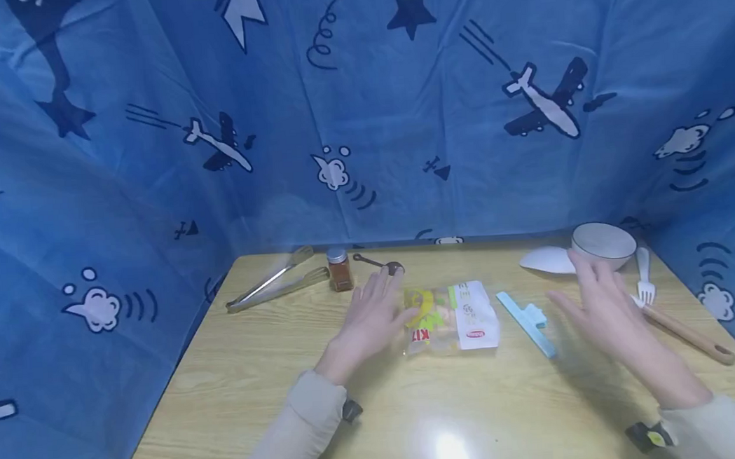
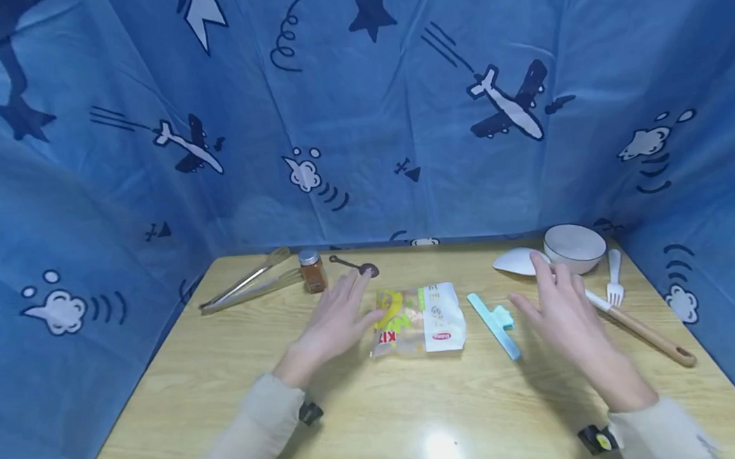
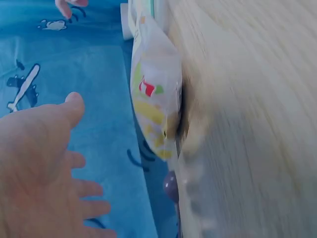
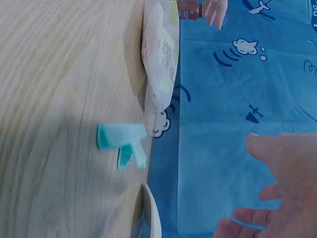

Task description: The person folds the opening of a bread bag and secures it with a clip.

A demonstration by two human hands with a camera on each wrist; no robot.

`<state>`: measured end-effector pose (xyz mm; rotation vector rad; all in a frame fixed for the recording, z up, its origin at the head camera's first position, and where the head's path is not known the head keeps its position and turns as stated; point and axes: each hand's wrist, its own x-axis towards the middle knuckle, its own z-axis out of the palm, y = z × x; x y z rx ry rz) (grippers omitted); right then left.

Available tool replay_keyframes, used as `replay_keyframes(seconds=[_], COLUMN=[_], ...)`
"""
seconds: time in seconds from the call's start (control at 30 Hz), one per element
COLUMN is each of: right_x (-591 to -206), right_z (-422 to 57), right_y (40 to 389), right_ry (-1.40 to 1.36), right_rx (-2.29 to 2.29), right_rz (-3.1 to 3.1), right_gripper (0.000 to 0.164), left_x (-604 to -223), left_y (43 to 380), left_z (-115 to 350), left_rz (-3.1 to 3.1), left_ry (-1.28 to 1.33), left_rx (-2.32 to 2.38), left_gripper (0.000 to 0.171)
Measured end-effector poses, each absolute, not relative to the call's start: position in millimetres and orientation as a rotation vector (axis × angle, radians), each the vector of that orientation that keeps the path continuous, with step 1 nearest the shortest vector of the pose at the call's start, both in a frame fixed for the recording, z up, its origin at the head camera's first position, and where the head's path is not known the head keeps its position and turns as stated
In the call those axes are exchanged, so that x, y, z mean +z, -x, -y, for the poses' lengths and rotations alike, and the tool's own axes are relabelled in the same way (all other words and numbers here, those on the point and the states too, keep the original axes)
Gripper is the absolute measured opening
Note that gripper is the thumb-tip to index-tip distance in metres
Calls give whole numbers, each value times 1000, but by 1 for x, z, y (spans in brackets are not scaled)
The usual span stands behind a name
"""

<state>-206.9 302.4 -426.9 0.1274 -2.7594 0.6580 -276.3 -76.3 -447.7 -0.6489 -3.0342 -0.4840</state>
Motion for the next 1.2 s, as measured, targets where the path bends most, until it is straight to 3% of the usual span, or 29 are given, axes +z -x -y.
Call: replay_keyframes(seconds=[0.23,0.57,0.77,1.0,1.2], right_x=[-426,-442,-450,-462,-470], right_z=[-283,-255,-246,-232,-223], right_y=[214,224,230,233,238], right_ry=[-133,-164,-183,-174,-147], right_rx=[786,935,969,1290,1309], right_rz=[2885,3061,3154,3168,3154], right_gripper=[88,78,58,42,31], left_x=[-456,-459,-458,-461,-463], left_y=[289,299,302,300,297], left_z=[50,26,19,18,19], left_rz=[3052,3097,3139,3162,3163], left_ry=[727,830,807,786,786], left_rx=[-547,-650,-600,-431,-367], left_gripper=[85,82,77,70,64])
